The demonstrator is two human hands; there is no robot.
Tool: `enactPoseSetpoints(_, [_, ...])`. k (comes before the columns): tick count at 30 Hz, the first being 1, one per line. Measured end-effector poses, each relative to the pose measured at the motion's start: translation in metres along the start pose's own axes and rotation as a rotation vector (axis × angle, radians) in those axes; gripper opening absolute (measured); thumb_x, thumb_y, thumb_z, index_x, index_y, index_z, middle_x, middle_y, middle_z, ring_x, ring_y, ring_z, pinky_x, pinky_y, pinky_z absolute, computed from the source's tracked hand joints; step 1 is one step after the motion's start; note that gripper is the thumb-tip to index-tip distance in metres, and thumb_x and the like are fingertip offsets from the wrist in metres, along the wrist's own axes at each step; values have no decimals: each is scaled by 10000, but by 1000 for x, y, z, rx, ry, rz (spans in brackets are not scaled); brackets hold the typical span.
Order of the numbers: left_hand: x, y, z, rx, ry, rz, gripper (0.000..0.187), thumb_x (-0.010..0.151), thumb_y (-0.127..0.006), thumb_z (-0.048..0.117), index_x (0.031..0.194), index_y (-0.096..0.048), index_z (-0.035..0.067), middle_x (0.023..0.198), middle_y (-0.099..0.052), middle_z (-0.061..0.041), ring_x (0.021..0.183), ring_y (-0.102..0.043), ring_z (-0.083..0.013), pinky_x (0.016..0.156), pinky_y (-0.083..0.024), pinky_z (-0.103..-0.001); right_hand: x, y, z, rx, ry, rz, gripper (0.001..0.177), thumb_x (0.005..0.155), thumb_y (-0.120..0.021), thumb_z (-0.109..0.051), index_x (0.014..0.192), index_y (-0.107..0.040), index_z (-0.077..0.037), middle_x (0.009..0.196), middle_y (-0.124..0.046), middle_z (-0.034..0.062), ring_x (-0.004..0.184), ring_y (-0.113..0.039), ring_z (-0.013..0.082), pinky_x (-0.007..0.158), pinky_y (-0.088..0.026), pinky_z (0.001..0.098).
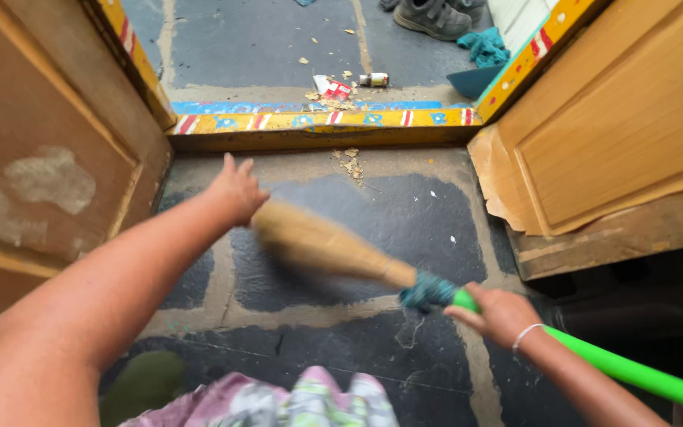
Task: The person sweeps debris from a stone floor into a dustpan using a hand broom and then empties the dustpan.
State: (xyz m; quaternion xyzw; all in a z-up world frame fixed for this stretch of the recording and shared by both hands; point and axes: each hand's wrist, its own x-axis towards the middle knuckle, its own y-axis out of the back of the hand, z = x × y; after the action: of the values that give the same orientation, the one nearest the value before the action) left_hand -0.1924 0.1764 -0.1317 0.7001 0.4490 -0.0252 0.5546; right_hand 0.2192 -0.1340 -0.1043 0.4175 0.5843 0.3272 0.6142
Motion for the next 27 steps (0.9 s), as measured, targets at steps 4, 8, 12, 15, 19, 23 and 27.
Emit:
enactPoseSetpoints(4, [24,19,-20,-53,-4,63,724,838,-755,588,1457,-535,285,1477,-569,-44,1535,-291,-350,1125,-289,-711,-2,-39,-69,117,136,-90,708,766,-667,-732,1183,-658,-160,840,-730,181,799,-721,388,734,-571,496])
enactPoseSetpoints(8, [55,-2,-19,-376,22,180,762,878,-710,568,1532,-415,309,1553,-455,-21,1538,-223,-314,1134,-233,-708,7,-79,-117,115,224,-146,678,848,-662,-721,1153,-642,-116,831,-708,211,831,-686,429,759,-542,522])
enactPoseSetpoints(12, [61,-39,-33,-433,86,69,720,923,-669,505,1556,-374,332,1632,-354,24,1560,-183,-262,1160,-233,-674,35,-94,-101,186,23,-115,633,847,-641,-726,1053,-649,-127,832,-724,187,851,-691,420,759,-537,528])
enactPoseSetpoints(15, [54,-61,-50,-454,164,-20,736,943,-641,540,1580,-338,333,1645,-329,-6,1573,-154,-265,1170,-237,-659,34,-92,-79,256,-236,-37,598,823,-623,-708,1067,-653,-163,810,-735,186,814,-709,413,728,-550,523])
enactPoseSetpoints(19, [50,-81,-70,-507,227,11,705,953,-627,503,1575,-334,348,1654,-302,-14,1571,-137,-272,1175,-211,-668,7,-88,-96,338,-402,-59,565,832,-576,-713,1058,-636,-198,763,-758,143,737,-764,346,675,-582,476])
enactPoseSetpoints(23, [59,-90,-79,-568,281,80,637,973,-605,412,1559,-373,322,1660,-295,-20,1573,-124,-284,1174,-176,-696,22,-85,-157,372,-133,-51,591,815,-607,-717,1142,-655,-227,826,-725,145,795,-726,374,694,-556,510])
enactPoseSetpoints(27, [57,-91,-70,-564,256,125,595,982,-577,355,1548,-397,313,1660,-294,-20,1574,-128,-281,1185,-167,-689,78,-85,-196,349,4,-113,598,913,-575,-700,1082,-657,-131,884,-711,195,872,-673,437,761,-522,548])
